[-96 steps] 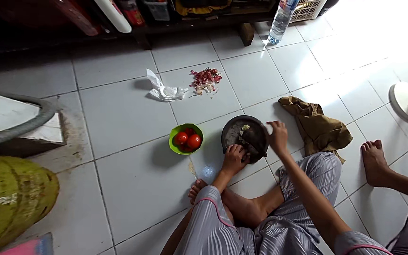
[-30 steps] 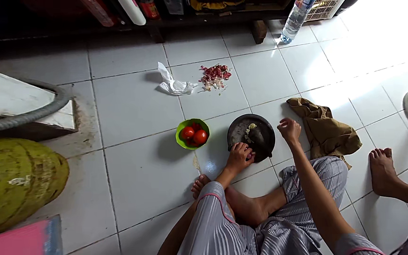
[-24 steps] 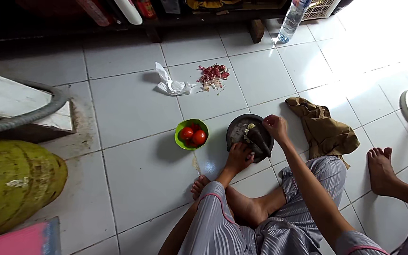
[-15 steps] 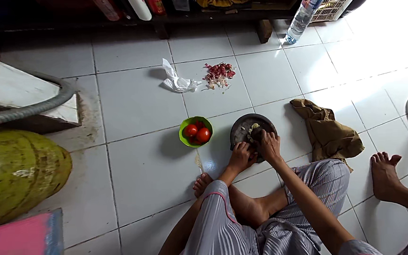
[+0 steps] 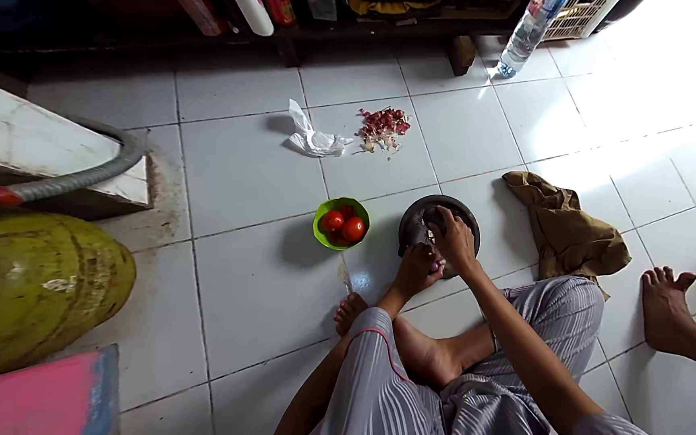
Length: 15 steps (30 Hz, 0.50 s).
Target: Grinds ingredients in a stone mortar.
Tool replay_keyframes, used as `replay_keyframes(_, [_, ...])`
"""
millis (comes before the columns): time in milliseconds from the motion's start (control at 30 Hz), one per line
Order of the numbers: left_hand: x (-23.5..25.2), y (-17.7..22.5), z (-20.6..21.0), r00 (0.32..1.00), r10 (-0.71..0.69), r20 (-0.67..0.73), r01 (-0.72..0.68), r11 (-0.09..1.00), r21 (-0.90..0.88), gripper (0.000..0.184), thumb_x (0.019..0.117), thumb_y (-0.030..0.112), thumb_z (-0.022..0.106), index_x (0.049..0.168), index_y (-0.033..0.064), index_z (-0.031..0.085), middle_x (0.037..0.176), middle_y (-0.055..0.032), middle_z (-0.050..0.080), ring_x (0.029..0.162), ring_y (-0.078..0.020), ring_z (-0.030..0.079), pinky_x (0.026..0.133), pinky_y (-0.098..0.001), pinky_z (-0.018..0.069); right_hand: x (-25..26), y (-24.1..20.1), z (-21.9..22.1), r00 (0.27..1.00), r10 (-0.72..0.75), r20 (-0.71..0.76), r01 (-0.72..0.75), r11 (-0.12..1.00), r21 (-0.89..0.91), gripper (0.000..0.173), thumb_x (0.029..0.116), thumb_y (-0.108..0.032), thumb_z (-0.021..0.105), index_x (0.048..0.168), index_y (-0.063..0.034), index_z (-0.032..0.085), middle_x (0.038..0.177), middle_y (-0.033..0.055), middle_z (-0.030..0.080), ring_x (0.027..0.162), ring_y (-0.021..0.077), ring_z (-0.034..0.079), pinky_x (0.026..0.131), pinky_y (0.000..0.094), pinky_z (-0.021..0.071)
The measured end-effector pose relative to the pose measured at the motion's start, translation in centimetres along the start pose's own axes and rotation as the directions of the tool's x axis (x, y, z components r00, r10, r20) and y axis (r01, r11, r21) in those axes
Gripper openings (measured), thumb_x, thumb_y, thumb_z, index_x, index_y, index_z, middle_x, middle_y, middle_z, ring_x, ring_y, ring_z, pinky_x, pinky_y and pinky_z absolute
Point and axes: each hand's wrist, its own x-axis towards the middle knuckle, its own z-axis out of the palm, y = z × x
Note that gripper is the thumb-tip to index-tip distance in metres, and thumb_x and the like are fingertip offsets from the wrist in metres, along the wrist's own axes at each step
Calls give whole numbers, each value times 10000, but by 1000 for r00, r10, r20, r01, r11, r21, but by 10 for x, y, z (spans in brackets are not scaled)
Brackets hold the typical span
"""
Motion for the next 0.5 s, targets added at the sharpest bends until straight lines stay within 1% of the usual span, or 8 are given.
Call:
replay_keyframes(33, [0, 0, -1, 1000, -9, 8, 9, 1000, -7, 300, 890, 278, 675, 960, -4, 753, 1061, -216, 724, 1072, -414, 672, 981, -577, 481, -1, 1, 8, 1000, -9, 12, 9, 1000, -30, 506, 1048, -293, 590, 1511, -108, 504, 1258, 318, 628, 987, 482, 681, 836, 618, 541])
replay_keyframes(100, [-1, 0, 1, 1000, -10, 10, 10, 1000, -1, 319, 879, 282, 695, 1011, 0, 764, 1110, -210, 732, 1110, -412, 671, 1003, -579, 476, 2, 5, 17, 994, 8, 108, 1, 996, -88, 529, 1067, -316, 554, 1555, -139, 452, 1312, 319, 593, 1019, 480, 675, 865, 607, 541])
replay_keyframes(167, [1, -6, 6, 998, 36, -47, -34, 999, 41, 316, 891, 310, 664, 983, 25, 767, 1052, -181, 736, 1055, -390, 685, 959, -560, 504, 11, 6, 3, 989, 24, 147, -18, 999, -43, 510, 1053, -324, 585, 1520, -135, 504, 1307, 291, 623, 1102, 468, 658, 930, 614, 515])
replay_keyframes(200, [2, -7, 7, 998, 41, -50, -39, 999, 38, 320, 908, 314, 651, 971, 22, 766, 1029, -183, 732, 1036, -393, 684, 950, -559, 505, 12, 6, -6, 991, 32, 132, -33, 999, 6, 499, 1042, -325, 613, 1485, -107, 538, 1275, 281, 653, 1134, 465, 653, 959, 623, 502])
replay_keyframes(233, [0, -5, 6, 999, 32, -35, -31, 999, 21, 320, 921, 308, 644, 974, 17, 766, 1030, -190, 732, 1039, -399, 685, 957, -562, 503, 9, 8, -11, 996, 29, 86, -33, 998, 44, 493, 1032, -323, 635, 1449, -72, 556, 1216, 281, 676, 1115, 470, 661, 946, 632, 506])
replay_keyframes(300, [-2, -4, 5, 1000, 16, -20, -16, 1000, -6, 284, 911, 285, 661, 979, 27, 760, 1033, -186, 727, 1038, -390, 683, 962, -553, 495, -2, 8, -20, 999, 42, -14, -40, 994, 99, 504, 1018, -289, 659, 1413, -8, 523, 1147, 296, 677, 1072, 481, 665, 908, 638, 510])
replay_keyframes(400, [0, -3, 4, 1000, 4, 1, -4, 1000, -23, 273, 898, 264, 683, 993, 19, 760, 1048, -190, 722, 1058, -395, 678, 1003, -569, 473, -18, 11, -29, 999, 41, 11, -42, 995, 90, 546, 1004, -185, 651, 1482, -2, 461, 1244, 319, 625, 1113, 478, 645, 950, 614, 502])
replay_keyframes(500, [2, -1, 0, 999, -10, 30, 11, 999, -36, 316, 937, 276, 636, 1017, -3, 762, 1089, -216, 722, 1101, -422, 666, 1022, -593, 459, -30, 24, -17, 992, 21, 125, -13, 998, -63, 533, 989, -192, 641, 1496, -74, 525, 1317, 292, 616, 1090, 446, 666, 941, 579, 518])
